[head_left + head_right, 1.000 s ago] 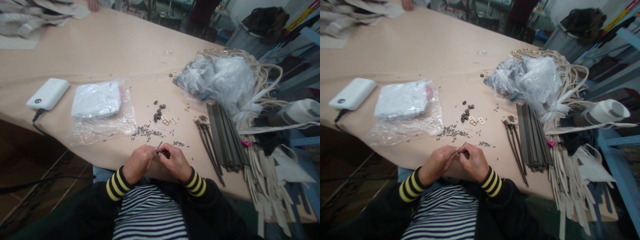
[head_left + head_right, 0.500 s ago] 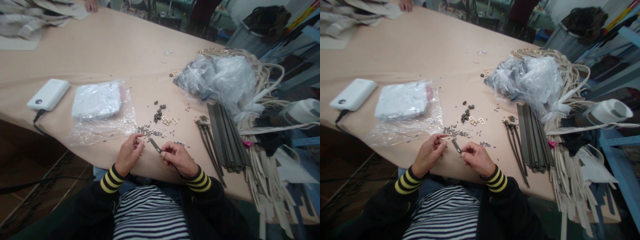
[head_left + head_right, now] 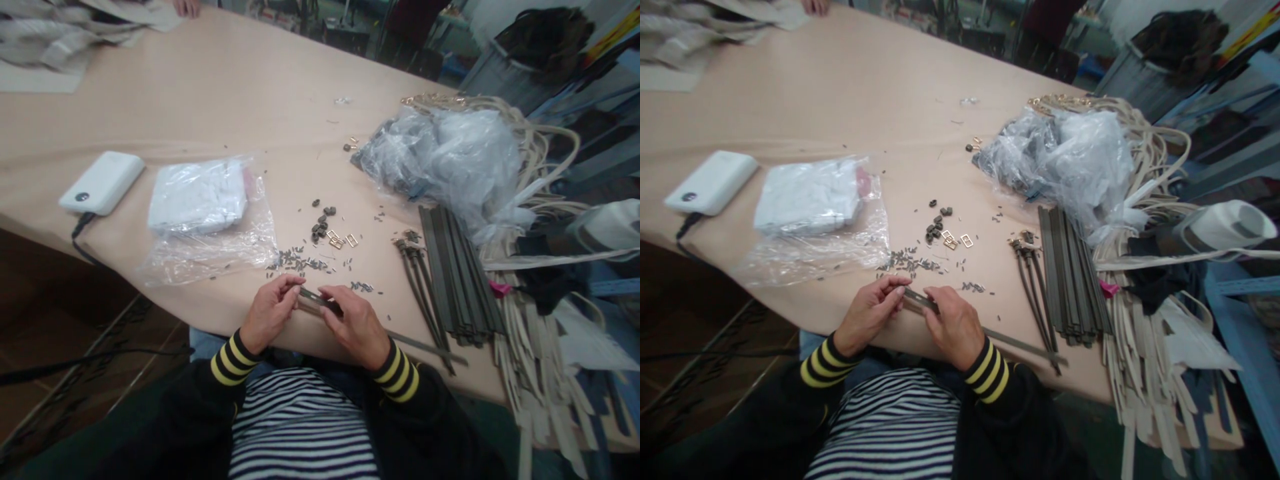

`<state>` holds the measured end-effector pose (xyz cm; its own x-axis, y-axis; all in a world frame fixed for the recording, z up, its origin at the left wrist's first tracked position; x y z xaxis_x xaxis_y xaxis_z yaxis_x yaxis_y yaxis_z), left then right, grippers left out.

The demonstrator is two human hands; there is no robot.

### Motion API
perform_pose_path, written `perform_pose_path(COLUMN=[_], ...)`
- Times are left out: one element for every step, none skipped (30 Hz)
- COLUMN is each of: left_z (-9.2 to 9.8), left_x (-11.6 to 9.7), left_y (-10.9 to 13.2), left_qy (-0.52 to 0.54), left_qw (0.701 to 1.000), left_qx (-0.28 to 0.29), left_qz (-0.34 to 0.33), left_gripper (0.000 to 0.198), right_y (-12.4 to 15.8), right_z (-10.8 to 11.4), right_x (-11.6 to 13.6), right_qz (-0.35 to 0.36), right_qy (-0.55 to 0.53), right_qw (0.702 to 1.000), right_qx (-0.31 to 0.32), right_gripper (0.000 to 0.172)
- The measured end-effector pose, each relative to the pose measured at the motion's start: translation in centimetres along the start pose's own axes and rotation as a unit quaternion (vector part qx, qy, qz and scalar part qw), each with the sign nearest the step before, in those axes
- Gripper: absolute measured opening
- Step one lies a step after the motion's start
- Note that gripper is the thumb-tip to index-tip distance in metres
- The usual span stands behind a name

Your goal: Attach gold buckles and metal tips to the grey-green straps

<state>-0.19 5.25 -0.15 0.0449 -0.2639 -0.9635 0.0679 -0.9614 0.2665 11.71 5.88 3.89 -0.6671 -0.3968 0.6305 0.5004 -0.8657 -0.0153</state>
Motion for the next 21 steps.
perform_pose_path(left_z=[0.1, 0.1, 0.1, 0.1, 0.0, -0.2, -0.3, -0.4, -0.6, -0.7, -0.8, -0.8, -0.9, -0.9, -0.9, -1.0, -1.1, -1.2, -1.4, -1.7, -2.0], left_x=[0.0, 0.1, 0.3, 0.5, 0.7, 1.0, 1.2, 1.3, 1.5, 1.6, 1.6, 1.7, 1.7, 1.7, 1.7, 1.8, 1.8, 1.9, 2.0, 2.0, 2.1], left_y=[0.0, 0.0, 0.0, 0.0, 0.0, 0.0, 0.0, 0.0, 0.0, 0.0, 0.0, 0.0, 0.0, -0.1, -0.1, -0.2, -0.3, -0.5, -0.6, -0.8, -1.0], left_qy=[0.003, 0.012, 0.024, 0.037, 0.051, 0.065, 0.082, 0.1, 0.119, 0.137, 0.152, 0.163, 0.171, 0.176, 0.179, 0.179, 0.174, 0.165, 0.149, 0.129, 0.104], left_qw=[1.0, 1.0, 1.0, 0.999, 0.998, 0.997, 0.995, 0.993, 0.99, 0.988, 0.985, 0.983, 0.981, 0.98, 0.979, 0.979, 0.98, 0.982, 0.985, 0.988, 0.991], left_qx=[-0.003, -0.006, -0.007, -0.006, -0.005, -0.002, 0.002, 0.007, 0.012, 0.017, 0.019, 0.02, 0.021, 0.021, 0.021, 0.02, 0.021, 0.023, 0.027, 0.035, 0.044], left_qz=[-0.002, 0.002, 0.01, 0.02, 0.031, 0.041, 0.051, 0.06, 0.068, 0.076, 0.082, 0.088, 0.091, 0.093, 0.094, 0.093, 0.092, 0.089, 0.086, 0.081, 0.077], left_gripper=[0.022, 0.023, 0.024, 0.024, 0.025, 0.025, 0.026, 0.027, 0.028, 0.028, 0.029, 0.03, 0.03, 0.03, 0.03, 0.03, 0.029, 0.029, 0.028, 0.027, 0.026], right_y=[0.0, -0.1, -0.2, -0.2, -0.3, -0.4, -0.5, -0.5, -0.6, -0.5, -0.5, -0.4, -0.3, -0.3, -0.3, -0.3, -0.4, -0.4, -0.5, -0.6, -0.7], right_z=[-0.1, -0.3, -0.5, -0.7, -0.9, -1.1, -1.4, -1.8, -2.2, -2.7, -3.3, -3.8, -4.2, -4.5, -4.7, -4.8, -4.8, -4.9, -4.8, -4.8, -4.6], right_x=[-0.4, -0.7, -1.0, -1.3, -1.5, -1.7, -1.8, -2.0, -2.1, -2.3, -2.4, -2.6, -2.7, -2.9, -3.0, -3.1, -3.1, -3.2, -3.3, -3.4, -3.5], right_qz=[-0.014, -0.028, -0.041, -0.053, -0.064, -0.074, -0.083, -0.092, -0.103, -0.117, -0.132, -0.148, -0.164, -0.176, -0.182, -0.184, -0.182, -0.179, -0.176, -0.172, -0.167], right_qy=[-0.014, -0.028, -0.042, -0.058, -0.076, -0.096, -0.122, -0.155, -0.197, -0.246, -0.297, -0.346, -0.387, -0.417, -0.438, -0.45, -0.455, -0.452, -0.446, -0.438, -0.429], right_qw=[1.0, 0.999, 0.998, 0.997, 0.995, 0.992, 0.988, 0.981, 0.971, 0.955, 0.936, 0.914, 0.892, 0.875, 0.864, 0.857, 0.855, 0.856, 0.86, 0.865, 0.871], right_qx=[0.003, 0.008, 0.015, 0.022, 0.032, 0.042, 0.054, 0.072, 0.093, 0.116, 0.137, 0.154, 0.165, 0.169, 0.17, 0.17, 0.17, 0.173, 0.174, 0.173, 0.17], right_gripper=[0.025, 0.023, 0.02, 0.017, 0.015, 0.013, 0.011, 0.01, 0.009, 0.01, 0.012, 0.015, 0.018, 0.021, 0.023, 0.024, 0.024, 0.024, 0.023, 0.022, 0.021])
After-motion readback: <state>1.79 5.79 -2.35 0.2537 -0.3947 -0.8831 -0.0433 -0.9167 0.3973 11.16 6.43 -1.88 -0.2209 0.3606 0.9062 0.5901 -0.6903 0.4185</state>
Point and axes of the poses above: each hand's wrist, its own y-axis away from the middle knuckle, its own z-axis out of the back of the hand, x = y × z, the point moved 9 cm from there along -y, towards the middle knuckle, and after that the axes turned 5 degrees about y, right-handed, at the moved point
